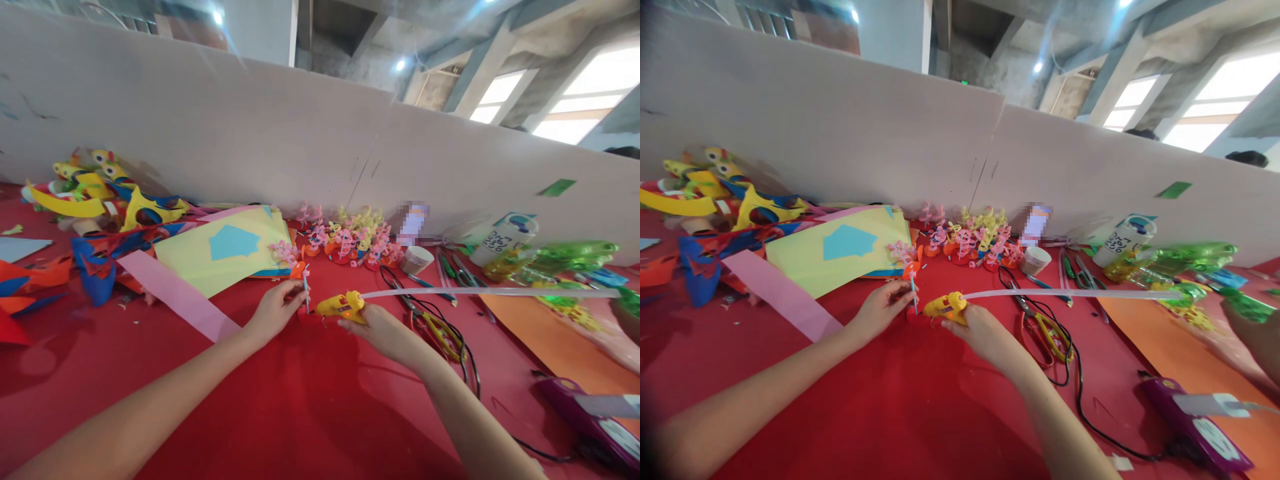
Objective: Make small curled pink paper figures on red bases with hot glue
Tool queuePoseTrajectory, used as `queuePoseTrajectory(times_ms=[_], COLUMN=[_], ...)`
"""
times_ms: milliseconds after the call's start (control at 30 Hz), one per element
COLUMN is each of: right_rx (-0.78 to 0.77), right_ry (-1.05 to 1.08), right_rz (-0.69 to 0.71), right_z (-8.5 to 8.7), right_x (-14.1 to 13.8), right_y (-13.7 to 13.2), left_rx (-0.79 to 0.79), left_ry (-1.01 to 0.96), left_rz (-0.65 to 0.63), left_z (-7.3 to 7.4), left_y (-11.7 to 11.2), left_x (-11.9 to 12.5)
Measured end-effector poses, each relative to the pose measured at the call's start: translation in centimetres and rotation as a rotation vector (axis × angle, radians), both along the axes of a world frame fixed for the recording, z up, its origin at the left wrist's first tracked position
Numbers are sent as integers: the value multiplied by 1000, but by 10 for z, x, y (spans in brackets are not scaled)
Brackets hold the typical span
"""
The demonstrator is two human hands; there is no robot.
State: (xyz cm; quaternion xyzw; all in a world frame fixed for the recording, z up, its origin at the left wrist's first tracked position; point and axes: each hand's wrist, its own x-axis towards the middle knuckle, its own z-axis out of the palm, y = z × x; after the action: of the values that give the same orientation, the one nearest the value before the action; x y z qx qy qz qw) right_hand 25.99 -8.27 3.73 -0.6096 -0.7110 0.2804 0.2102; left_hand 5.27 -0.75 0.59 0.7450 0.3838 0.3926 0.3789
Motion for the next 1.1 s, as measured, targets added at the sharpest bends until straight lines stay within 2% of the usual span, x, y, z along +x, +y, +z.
queuePoseTrajectory(times_ms=[167,367,567,833,1000,1100], right_rx=[-52,-77,-205,-289,-259,-199], right_ry=[37,30,-78,100,156,215], right_rz=[16,11,-90,-168,-243,-381], right_z=[6,20,24,22,19,21], right_x=[3,11,14,26,38,49], right_y=[0,0,0,3,5,7], left_rx=[-8,-133,-160,-41,-36,-45], left_ry=[-35,-137,-149,-62,-77,-73], left_rz=[-23,-76,-101,-51,-32,-40], left_z=[-8,-11,-11,1,-1,-5], left_y=[4,5,4,4,6,7], left_x=[5,6,7,8,9,10])
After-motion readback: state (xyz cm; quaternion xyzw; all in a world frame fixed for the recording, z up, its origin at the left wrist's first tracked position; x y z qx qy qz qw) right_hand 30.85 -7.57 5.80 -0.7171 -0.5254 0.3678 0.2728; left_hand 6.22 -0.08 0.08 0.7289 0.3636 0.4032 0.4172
